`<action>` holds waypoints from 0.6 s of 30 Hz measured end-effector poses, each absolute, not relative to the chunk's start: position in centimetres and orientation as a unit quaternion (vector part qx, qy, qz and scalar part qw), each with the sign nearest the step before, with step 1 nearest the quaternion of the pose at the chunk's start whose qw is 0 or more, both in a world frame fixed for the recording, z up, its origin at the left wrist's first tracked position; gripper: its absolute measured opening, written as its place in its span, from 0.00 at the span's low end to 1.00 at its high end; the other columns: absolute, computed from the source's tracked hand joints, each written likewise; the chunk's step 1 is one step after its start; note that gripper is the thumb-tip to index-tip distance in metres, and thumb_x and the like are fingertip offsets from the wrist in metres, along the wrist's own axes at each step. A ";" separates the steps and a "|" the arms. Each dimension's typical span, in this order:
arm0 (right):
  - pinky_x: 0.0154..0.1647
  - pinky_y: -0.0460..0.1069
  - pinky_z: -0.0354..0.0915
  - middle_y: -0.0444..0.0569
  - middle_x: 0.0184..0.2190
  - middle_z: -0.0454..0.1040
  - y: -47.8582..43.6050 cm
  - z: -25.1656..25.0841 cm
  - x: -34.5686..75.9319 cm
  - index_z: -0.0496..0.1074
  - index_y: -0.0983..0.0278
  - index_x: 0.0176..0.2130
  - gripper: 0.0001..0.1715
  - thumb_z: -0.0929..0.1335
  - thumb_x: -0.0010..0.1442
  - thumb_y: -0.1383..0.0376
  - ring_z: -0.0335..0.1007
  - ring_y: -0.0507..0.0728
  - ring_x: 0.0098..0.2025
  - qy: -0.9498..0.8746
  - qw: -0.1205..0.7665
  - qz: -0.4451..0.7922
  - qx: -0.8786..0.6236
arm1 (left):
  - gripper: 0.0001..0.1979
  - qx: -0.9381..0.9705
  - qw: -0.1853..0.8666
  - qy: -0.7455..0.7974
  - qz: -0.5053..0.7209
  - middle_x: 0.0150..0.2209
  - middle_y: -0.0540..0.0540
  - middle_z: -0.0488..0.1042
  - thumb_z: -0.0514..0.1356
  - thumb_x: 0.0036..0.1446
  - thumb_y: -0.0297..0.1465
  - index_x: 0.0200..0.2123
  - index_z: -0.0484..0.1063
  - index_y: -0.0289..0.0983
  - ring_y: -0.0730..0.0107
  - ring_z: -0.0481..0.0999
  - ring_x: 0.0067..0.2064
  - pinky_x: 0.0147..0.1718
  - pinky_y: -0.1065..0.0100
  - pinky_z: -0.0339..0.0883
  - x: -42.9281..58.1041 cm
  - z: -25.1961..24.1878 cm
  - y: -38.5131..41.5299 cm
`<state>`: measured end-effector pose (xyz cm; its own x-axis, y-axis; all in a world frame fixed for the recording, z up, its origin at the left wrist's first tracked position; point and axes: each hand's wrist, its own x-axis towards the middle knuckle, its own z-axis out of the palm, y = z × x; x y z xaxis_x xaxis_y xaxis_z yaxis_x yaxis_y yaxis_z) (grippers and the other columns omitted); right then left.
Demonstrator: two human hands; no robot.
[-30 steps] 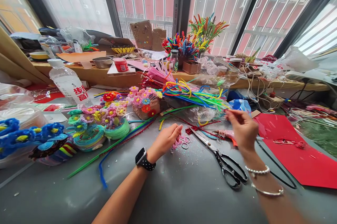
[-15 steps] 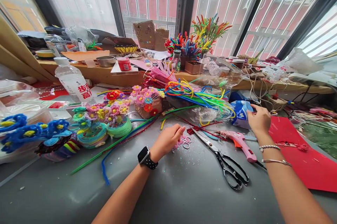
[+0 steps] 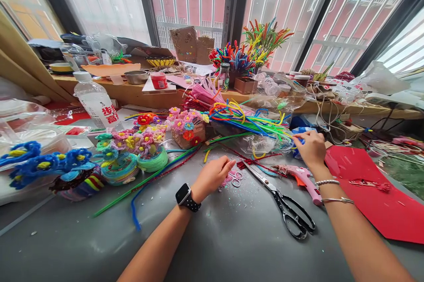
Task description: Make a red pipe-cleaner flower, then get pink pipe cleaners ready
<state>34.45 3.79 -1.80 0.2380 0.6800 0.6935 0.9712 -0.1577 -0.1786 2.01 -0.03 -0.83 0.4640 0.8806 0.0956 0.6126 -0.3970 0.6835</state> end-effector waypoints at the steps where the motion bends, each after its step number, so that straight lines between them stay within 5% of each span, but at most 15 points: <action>1: 0.36 0.54 0.55 0.54 0.32 0.66 4.1 -1.9 33.7 0.75 0.64 0.28 0.15 0.62 0.50 0.61 0.56 0.61 0.37 -0.566 0.285 -0.236 -0.737 | 0.19 0.805 0.292 0.464 0.229 0.21 0.52 0.66 0.40 0.55 0.43 0.24 0.59 0.38 0.74 0.64 0.22 0.23 0.73 0.53 2.0 -0.9 0.0; 8: 0.39 0.59 0.50 0.53 0.47 0.60 6.2 -3.2 31.4 0.74 0.62 0.31 0.13 0.63 0.47 0.63 0.47 0.65 0.45 -0.554 0.248 -0.224 -0.762 | 0.19 0.808 0.281 0.467 0.222 0.22 0.51 0.67 0.41 0.55 0.43 0.24 0.60 0.38 0.73 0.65 0.23 0.23 0.72 0.52 1.9 -0.9 -0.1; 18: 0.40 0.60 0.52 0.55 0.47 0.62 6.8 -3.7 31.4 0.74 0.66 0.30 0.12 0.63 0.46 0.65 0.49 0.66 0.46 -0.545 0.246 -0.188 -0.779 | 0.19 0.818 0.264 0.470 0.203 0.22 0.50 0.68 0.40 0.56 0.44 0.25 0.61 0.38 0.72 0.66 0.24 0.23 0.72 0.51 1.9 -1.0 -0.2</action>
<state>31.41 6.81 -3.75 0.3364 0.7566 0.5607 0.9414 -0.2855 -0.1795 1.86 -0.15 -1.04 0.4766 0.8751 0.0843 0.6606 -0.4198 0.6224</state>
